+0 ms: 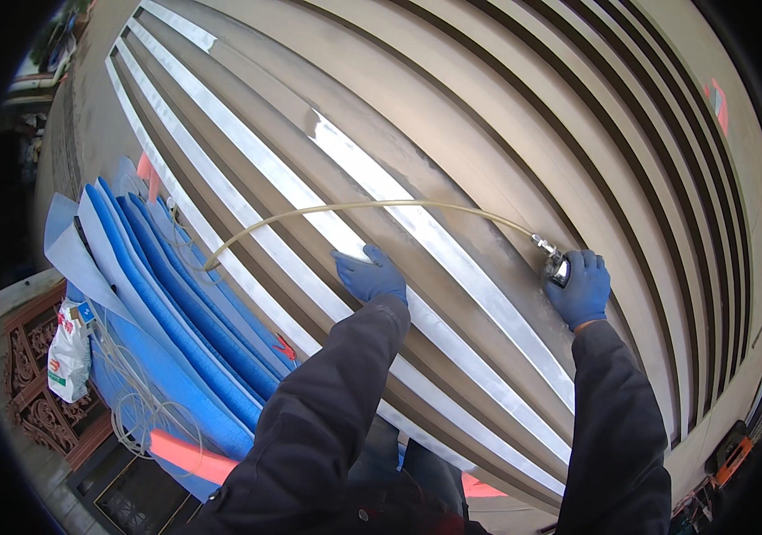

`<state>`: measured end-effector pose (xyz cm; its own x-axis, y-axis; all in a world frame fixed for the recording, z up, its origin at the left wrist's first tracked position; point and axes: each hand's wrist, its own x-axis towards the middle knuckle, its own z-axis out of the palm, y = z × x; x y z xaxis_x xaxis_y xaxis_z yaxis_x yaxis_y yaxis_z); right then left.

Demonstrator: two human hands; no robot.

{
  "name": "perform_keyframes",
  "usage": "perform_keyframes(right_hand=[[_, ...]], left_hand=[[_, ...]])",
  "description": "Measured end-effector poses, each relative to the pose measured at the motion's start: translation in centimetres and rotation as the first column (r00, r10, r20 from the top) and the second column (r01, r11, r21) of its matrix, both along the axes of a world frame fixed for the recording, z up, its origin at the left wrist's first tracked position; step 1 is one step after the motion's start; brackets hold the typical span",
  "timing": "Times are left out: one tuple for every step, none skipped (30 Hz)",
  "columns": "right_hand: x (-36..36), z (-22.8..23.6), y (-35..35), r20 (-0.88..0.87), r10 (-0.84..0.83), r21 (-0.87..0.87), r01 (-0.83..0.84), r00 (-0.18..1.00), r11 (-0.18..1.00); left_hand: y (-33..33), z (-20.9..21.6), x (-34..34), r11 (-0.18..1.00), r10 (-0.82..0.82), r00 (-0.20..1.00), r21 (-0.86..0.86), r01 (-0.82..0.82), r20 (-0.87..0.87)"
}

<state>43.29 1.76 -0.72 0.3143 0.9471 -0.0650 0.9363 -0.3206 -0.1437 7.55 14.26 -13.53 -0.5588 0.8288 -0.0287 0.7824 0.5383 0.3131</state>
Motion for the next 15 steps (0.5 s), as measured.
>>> perform_keyframes(right_hand=[[0.0,0.0,0.0,0.009,-0.014,0.0,0.014,1.0,1.0],[0.0,-0.1,-0.5,0.015,-0.013,0.016,0.013,1.0,1.0],[0.2,0.0,-1.2,-0.005,-0.034,-0.02,0.034,0.999,0.999],[0.4,0.2,-2.1,-0.001,-0.017,-0.014,0.017,1.0,1.0],[0.7,0.6,-3.4,-0.004,-0.009,-0.019,0.009,1.0,1.0],[1.2,1.0,-4.7,-0.017,-0.025,-0.057,0.024,1.0,0.998],[1.7,1.3,-6.2,-0.029,-0.034,-0.062,0.032,0.999,0.998],[2.3,1.7,-7.9,-0.008,-0.021,-0.07,0.02,1.0,0.997],[2.7,1.9,-8.7,-0.001,-0.031,-0.09,0.031,1.0,0.995],[2.8,1.9,-9.5,-0.003,-0.066,-0.127,0.065,0.998,0.99],[3.0,2.0,-10.1,-0.002,-0.048,-0.107,0.047,0.999,0.993],[2.9,1.9,-10.2,-0.003,-0.052,-0.1,0.052,0.999,0.994],[2.8,1.7,-10.0,-0.013,-0.065,-0.104,0.063,0.998,0.993],[2.6,1.5,-9.4,0.003,-0.07,-0.095,0.07,0.998,0.993],[2.4,1.2,-8.4,0.009,-0.081,-0.097,0.081,0.997,0.992]], left_hand=[[0.4,0.0,0.1,1.0,-0.008,1.0,0.021,0.009,-0.03],[0.4,-0.1,0.1,0.998,0.015,1.0,-0.059,-0.016,-0.016],[0.6,0.0,0.1,0.995,0.019,1.0,-0.098,-0.022,-0.025],[0.7,0.1,0.1,1.0,-0.003,0.999,-0.015,0.002,-0.047],[0.8,0.1,0.0,1.0,-0.014,0.998,0.023,0.015,-0.058],[0.8,0.3,0.0,0.999,0.005,1.0,-0.045,-0.006,-0.023],[0.9,0.4,0.0,1.0,-0.01,1.0,-0.003,0.01,-0.029],[0.8,0.4,0.0,1.0,0.003,1.0,-0.028,-0.003,0.001],[1.0,0.5,0.0,0.999,0.005,1.0,-0.044,-0.004,0.031],[1.2,0.6,-0.1,0.999,0.017,0.999,-0.052,-0.015,0.037],[1.1,0.7,0.0,0.998,0.019,0.999,-0.059,-0.016,0.047],[1.1,0.8,0.0,0.998,0.023,0.998,-0.066,-0.019,0.051],[1.0,0.8,0.1,0.997,0.028,0.997,-0.07,-0.024,0.066],[0.9,0.8,0.1,0.999,0.024,0.997,-0.045,-0.021,0.075],[0.9,0.8,0.1,0.999,0.023,0.997,-0.036,-0.021,0.075]])
